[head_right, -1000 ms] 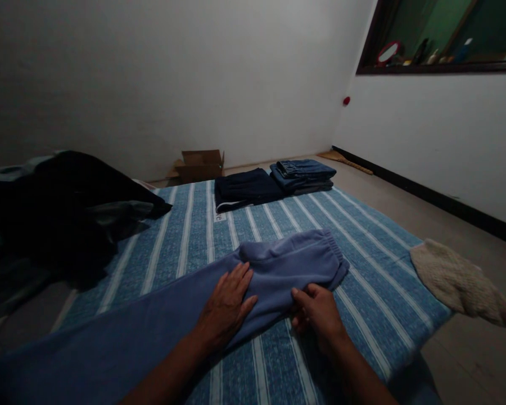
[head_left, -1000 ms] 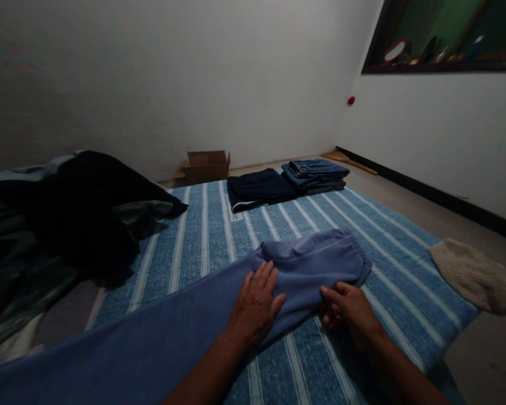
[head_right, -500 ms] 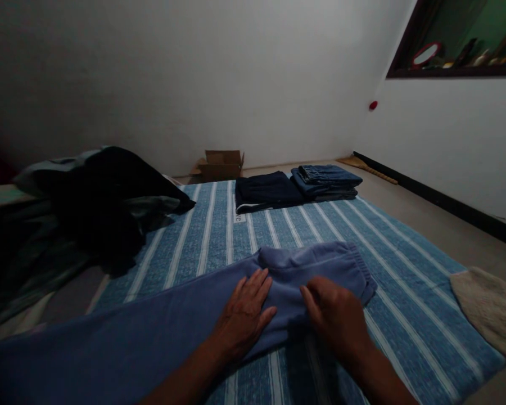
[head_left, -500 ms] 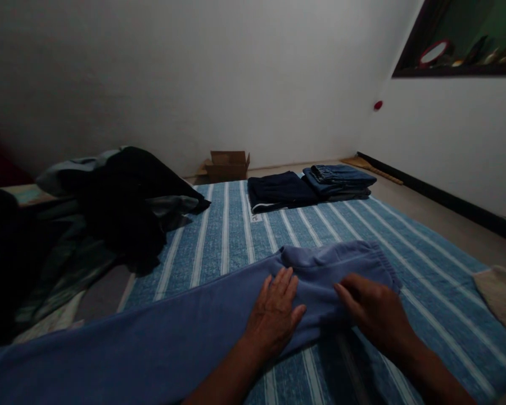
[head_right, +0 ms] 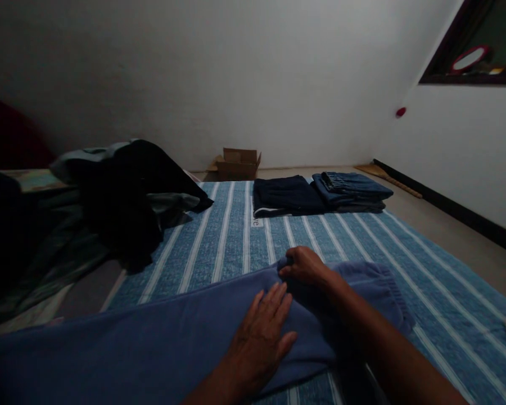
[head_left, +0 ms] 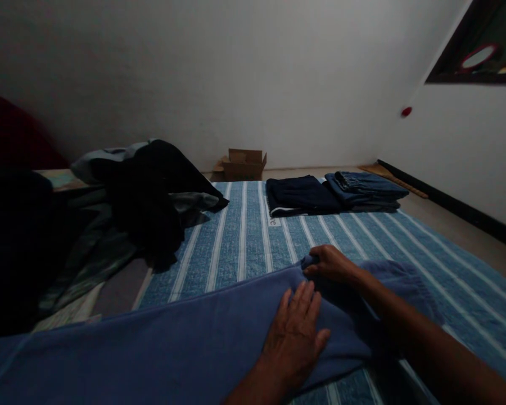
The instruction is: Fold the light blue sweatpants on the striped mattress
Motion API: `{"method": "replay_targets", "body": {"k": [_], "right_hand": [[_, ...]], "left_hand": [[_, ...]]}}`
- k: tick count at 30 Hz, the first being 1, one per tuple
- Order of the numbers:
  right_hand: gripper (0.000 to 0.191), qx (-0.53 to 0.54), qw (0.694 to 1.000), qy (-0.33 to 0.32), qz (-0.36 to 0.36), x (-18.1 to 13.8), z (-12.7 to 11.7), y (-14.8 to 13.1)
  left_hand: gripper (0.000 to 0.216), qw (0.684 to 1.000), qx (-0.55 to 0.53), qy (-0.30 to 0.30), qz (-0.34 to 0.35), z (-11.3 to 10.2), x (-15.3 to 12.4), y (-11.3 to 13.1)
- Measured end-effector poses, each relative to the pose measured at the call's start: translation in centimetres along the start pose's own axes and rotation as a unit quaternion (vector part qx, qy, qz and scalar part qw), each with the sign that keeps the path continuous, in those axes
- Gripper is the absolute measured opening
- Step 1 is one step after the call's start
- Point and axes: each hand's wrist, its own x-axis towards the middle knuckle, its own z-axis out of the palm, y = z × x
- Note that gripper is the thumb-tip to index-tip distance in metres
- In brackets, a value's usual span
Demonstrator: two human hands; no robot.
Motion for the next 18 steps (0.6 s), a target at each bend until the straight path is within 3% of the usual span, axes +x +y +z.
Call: {"method": "replay_targets", "body": {"k": [6, 12, 18], "right_hand": [[0.033, 0.247, 0.964, -0.094, -0.007, 0.9, -0.4, 1.6], [0.036, 0.187, 0.981, -0.010, -0.056, 1.4, 0.6, 2.2], [0.035, 0.165, 0.983, -0.003, -0.076, 1.8, 1.0, 2.4]], "left_hand": [[0.064, 0.998, 0.022, 0.013, -0.050, 0.1, 0.1, 0.2], [0.062, 0.998, 0.021, -0.005, -0.062, 0.3, 0.1, -0.1], [0.061, 0.995, 0.033, -0.047, -0.087, -0.5, 0.7, -0.2]]}}
